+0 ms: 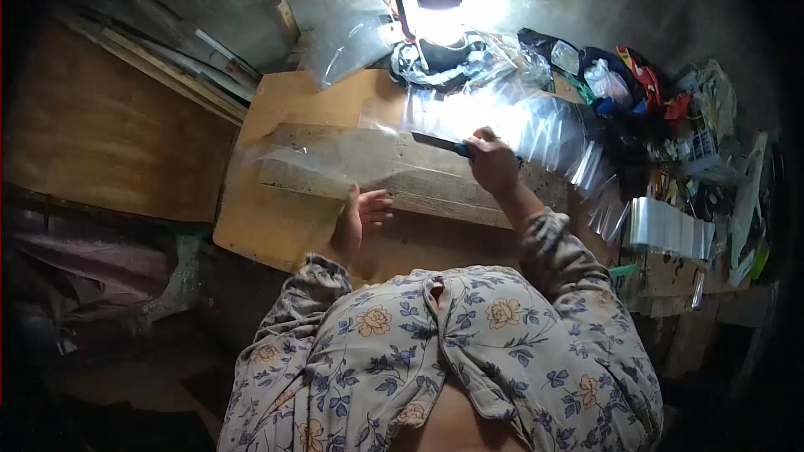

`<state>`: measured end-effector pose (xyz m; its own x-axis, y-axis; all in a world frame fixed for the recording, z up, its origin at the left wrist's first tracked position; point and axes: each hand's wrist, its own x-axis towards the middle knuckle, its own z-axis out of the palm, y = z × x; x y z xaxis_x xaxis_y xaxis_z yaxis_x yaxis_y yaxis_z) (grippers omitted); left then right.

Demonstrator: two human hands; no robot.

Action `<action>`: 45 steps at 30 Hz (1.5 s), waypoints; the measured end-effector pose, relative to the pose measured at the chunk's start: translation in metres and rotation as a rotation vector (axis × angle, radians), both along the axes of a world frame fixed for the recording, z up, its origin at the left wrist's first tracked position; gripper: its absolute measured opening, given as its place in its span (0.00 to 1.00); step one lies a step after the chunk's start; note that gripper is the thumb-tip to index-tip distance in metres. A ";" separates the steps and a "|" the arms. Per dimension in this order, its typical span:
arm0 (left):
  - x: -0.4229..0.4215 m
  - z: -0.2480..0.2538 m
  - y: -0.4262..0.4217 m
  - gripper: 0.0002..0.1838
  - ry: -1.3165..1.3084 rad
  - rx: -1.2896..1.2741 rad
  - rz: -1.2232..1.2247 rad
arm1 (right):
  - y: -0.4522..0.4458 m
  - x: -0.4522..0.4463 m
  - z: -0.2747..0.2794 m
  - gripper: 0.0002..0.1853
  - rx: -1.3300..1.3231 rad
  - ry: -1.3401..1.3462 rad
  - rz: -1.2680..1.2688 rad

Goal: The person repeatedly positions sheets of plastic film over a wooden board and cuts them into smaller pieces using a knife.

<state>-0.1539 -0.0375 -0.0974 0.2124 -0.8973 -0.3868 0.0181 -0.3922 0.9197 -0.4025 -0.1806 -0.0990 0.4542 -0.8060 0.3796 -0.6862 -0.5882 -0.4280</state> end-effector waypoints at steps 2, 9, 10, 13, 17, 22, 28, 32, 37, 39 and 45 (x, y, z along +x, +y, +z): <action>-0.001 0.019 -0.021 0.52 0.830 0.082 -0.079 | 0.012 -0.011 0.032 0.08 -0.167 -0.160 0.078; 0.046 0.102 -0.096 0.50 1.010 -0.338 0.121 | 0.045 -0.067 0.027 0.05 -0.041 -0.328 0.349; 0.054 0.104 -0.104 0.44 0.812 -0.404 0.091 | 0.053 -0.073 0.018 0.05 0.126 -0.306 0.395; 0.054 0.114 -0.107 0.34 0.561 -0.441 -0.017 | 0.067 -0.076 0.025 0.05 0.604 -0.188 0.490; 0.040 0.129 -0.083 0.29 0.529 -0.389 -0.244 | 0.040 -0.043 0.023 0.10 0.471 -0.339 0.443; 0.031 0.135 -0.067 0.27 0.526 -0.197 -0.545 | 0.017 0.043 0.075 0.13 0.465 -0.776 0.410; 0.020 0.138 -0.044 0.21 0.448 -0.191 -0.388 | 0.045 0.078 0.079 0.16 0.900 -0.999 0.395; -0.003 0.154 -0.012 0.10 -0.615 -0.381 -0.370 | 0.074 0.085 0.074 0.15 0.873 -1.211 0.143; 0.007 0.141 -0.018 0.07 -1.064 -0.933 -0.223 | 0.100 0.091 0.073 0.13 0.882 -1.494 0.061; 0.007 0.152 -0.019 0.04 -1.177 -1.050 -0.282 | 0.103 0.092 0.076 0.13 0.804 -1.501 -0.012; 0.017 0.142 -0.033 0.04 -0.920 -1.032 -0.403 | 0.107 0.089 0.077 0.13 0.746 -1.378 -0.145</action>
<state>-0.1366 -0.0701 0.0446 -0.3060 -0.7446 0.5933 -0.6768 0.6084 0.4145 -0.3136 -0.0733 -0.0216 0.0132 -0.9976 -0.0675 0.4310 0.0665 -0.8999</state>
